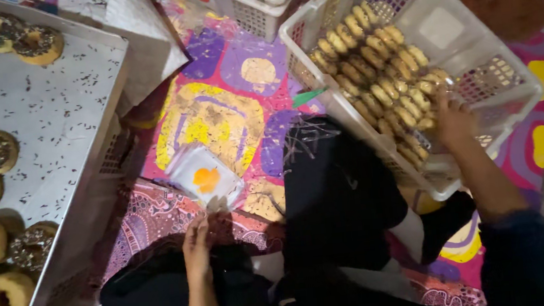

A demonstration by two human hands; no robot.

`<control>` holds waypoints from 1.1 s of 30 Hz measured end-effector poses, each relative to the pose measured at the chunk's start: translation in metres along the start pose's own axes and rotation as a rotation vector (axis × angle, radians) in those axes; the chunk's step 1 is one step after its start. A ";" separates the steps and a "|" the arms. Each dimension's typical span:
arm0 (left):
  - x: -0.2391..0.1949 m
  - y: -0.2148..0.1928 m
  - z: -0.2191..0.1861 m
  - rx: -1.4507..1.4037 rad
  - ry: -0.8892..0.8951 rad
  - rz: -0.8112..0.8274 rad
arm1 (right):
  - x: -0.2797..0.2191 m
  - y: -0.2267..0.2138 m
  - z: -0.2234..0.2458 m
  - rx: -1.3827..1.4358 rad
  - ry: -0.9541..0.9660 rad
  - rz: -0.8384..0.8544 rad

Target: The person picks donuts from a metal tray and places them into small plastic bags. They handle both plain and chocolate-sprinkled donuts, sealing each bag before setting it aside in a nearby basket.

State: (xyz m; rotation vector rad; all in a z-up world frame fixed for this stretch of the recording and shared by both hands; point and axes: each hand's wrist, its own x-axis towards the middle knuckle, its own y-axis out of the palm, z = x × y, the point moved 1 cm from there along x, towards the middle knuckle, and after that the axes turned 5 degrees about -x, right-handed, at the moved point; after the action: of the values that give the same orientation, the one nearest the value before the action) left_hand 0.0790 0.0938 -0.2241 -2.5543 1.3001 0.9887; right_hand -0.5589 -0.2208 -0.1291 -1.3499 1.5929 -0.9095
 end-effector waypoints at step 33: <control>0.095 0.023 -0.107 1.423 0.135 -0.042 | -0.094 -0.166 0.647 0.043 -1.285 0.213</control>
State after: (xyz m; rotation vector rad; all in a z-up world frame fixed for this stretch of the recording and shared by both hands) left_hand 0.1551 -0.0257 -0.1931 -1.4734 1.2276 -0.2031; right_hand 0.1079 -0.1604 -0.2143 -1.2488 0.6549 0.1357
